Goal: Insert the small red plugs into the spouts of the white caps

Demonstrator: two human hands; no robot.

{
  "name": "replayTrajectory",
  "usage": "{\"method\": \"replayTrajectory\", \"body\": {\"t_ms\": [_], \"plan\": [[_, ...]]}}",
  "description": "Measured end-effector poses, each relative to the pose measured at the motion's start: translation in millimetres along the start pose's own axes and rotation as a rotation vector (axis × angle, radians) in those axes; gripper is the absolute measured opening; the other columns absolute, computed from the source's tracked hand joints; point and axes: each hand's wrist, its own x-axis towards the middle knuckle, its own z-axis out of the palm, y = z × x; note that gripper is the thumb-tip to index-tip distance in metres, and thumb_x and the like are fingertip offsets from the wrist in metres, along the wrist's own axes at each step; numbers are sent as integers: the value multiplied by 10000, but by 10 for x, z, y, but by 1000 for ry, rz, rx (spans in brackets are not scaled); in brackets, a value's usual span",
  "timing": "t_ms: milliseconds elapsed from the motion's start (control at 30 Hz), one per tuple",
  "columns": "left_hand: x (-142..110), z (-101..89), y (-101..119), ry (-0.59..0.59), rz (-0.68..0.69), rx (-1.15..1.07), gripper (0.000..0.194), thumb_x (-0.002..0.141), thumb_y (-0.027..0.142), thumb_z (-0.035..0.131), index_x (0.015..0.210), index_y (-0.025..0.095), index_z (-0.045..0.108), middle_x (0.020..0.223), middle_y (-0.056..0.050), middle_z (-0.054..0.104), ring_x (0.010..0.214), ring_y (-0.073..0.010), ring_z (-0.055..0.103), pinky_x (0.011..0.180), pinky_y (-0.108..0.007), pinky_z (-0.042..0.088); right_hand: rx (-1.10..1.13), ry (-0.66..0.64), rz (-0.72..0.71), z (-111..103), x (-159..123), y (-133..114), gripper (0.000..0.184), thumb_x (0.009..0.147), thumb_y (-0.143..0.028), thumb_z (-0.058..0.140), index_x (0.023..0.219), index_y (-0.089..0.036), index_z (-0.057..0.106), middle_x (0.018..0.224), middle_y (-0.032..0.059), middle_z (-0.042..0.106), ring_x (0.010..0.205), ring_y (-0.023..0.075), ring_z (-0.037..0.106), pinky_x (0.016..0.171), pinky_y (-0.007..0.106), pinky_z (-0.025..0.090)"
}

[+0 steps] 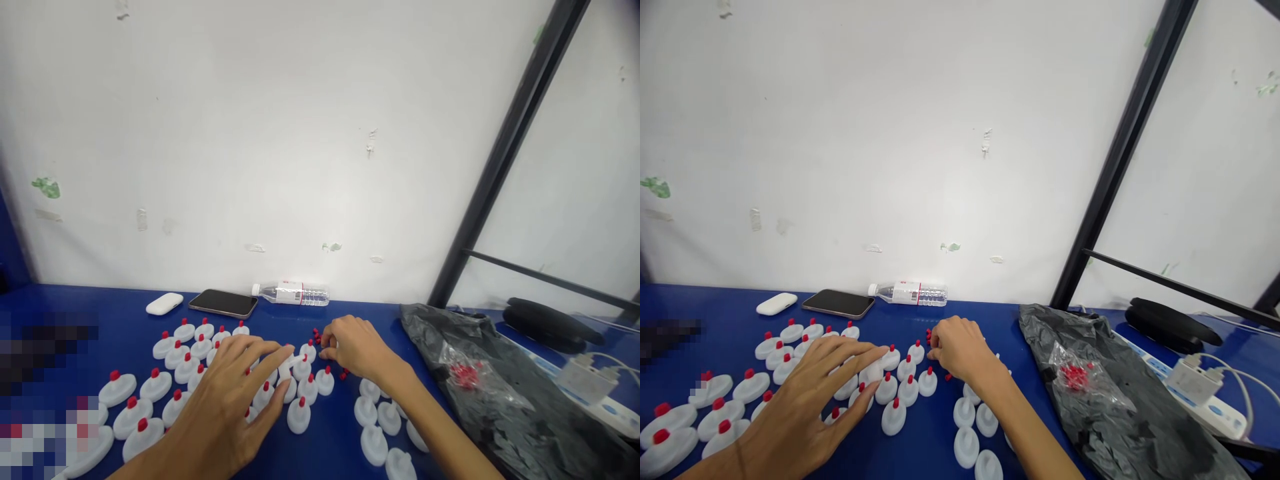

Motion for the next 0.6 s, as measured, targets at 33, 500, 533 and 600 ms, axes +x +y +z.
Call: {"method": "replayTrajectory", "body": {"t_ms": [33, 500, 533, 600], "plan": [[0, -1, 1, -5, -1, -3, 340, 1030, 186, 551, 1364, 239, 582, 1170, -48, 679, 1086, -263, 584, 985, -471, 443, -12, -6, 7, 11, 4, -2, 103, 820, -309, 852, 903, -261, 813, 844, 16, 810, 843, 258, 743, 598, 305, 339], [11, -14, 7, -19, 8, -47, 333, 1040, 163, 548, 1368, 215, 561, 1173, -63, 648, 1089, -257, 545, 990, -455, 420, 272, 105, -22, -35, -17, 50, 114, 962, -200, 612, 904, -200, 711, 889, 54, 781, 827, 241, 744, 670, 308, 449], [13, -15, 6, -15, 11, -43, 331, 1040, 161, 546, 1366, 212, 562, 1172, -63, 648, 1089, -256, 548, 994, -455, 419, 349, 99, -41, -48, -18, 47, 128, 984, -221, 584, 914, -197, 688, 872, 41, 774, 767, 211, 744, 650, 292, 467], [18, -16, 1, -6, 18, -31, 328, 1037, 157, 549, 1361, 202, 565, 1168, -66, 651, 1084, -253, 559, 995, -452, 421, 506, 75, -92, -73, -23, 20, 116, 995, -247, 568, 924, -197, 645, 856, 19, 763, 693, 163, 736, 608, 256, 494]]}}
